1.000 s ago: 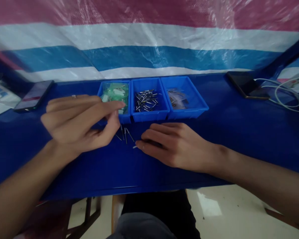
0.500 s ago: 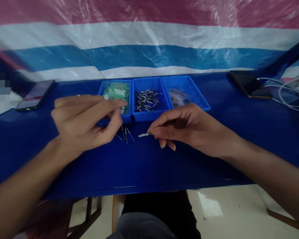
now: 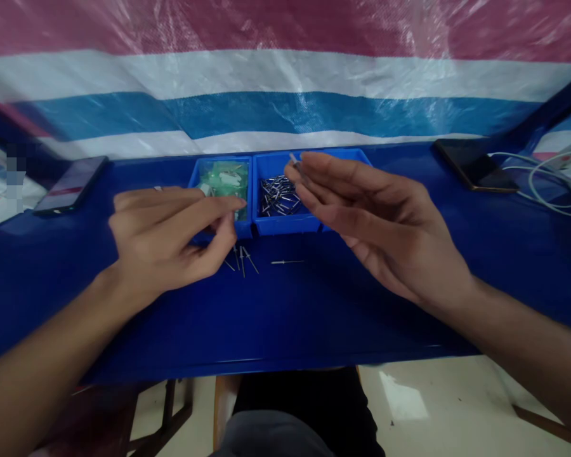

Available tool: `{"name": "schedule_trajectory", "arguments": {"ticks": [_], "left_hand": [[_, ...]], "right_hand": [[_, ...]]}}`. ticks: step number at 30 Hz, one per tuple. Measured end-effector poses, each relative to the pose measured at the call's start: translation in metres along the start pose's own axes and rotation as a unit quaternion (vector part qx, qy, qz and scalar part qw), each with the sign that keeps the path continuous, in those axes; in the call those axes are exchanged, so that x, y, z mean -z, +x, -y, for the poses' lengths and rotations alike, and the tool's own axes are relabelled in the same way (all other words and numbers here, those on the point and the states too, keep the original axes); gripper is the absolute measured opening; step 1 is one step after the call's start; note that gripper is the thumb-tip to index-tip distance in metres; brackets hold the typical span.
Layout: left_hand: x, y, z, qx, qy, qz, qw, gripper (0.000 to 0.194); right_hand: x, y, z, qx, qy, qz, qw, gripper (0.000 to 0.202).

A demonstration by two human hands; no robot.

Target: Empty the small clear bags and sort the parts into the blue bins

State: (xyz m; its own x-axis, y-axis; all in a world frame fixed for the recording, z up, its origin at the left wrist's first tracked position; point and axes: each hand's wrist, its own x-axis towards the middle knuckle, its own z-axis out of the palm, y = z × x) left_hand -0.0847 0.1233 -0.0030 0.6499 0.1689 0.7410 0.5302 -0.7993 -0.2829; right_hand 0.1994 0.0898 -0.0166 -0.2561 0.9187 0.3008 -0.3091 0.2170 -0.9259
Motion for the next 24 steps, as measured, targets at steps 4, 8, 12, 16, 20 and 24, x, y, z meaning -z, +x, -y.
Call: {"name": "schedule_trajectory", "arguments": {"ticks": [4,8,12,16,20,24], "left_hand": [[-0.001,0.001,0.001,-0.002,0.005,-0.003,1.0,0.028],[0.0,0.0,0.001,0.009,-0.003,0.012,1.0,0.03],[0.0,0.001,0.001,0.009,-0.004,0.014,1.0,0.031],[-0.005,0.003,0.0,0.016,-0.016,0.031,0.999,0.027],[-0.006,0.003,0.0,0.011,-0.017,0.035,0.999,0.027],[-0.004,0.002,0.001,0.015,-0.024,0.042,0.999,0.026]], "right_hand": [[0.004,0.001,-0.006,-0.023,-0.042,0.054,0.997,0.038],[0.001,0.0,-0.002,0.036,-0.091,0.087,0.991,0.042],[0.0,-0.005,0.002,0.169,-0.302,0.117,0.931,0.033],[0.003,-0.008,-0.009,0.271,-0.576,0.251,0.729,0.032],[0.003,-0.009,-0.019,0.273,-0.661,0.292,0.636,0.023],[0.003,-0.009,-0.015,0.263,-0.58,0.255,0.728,0.026]]}}
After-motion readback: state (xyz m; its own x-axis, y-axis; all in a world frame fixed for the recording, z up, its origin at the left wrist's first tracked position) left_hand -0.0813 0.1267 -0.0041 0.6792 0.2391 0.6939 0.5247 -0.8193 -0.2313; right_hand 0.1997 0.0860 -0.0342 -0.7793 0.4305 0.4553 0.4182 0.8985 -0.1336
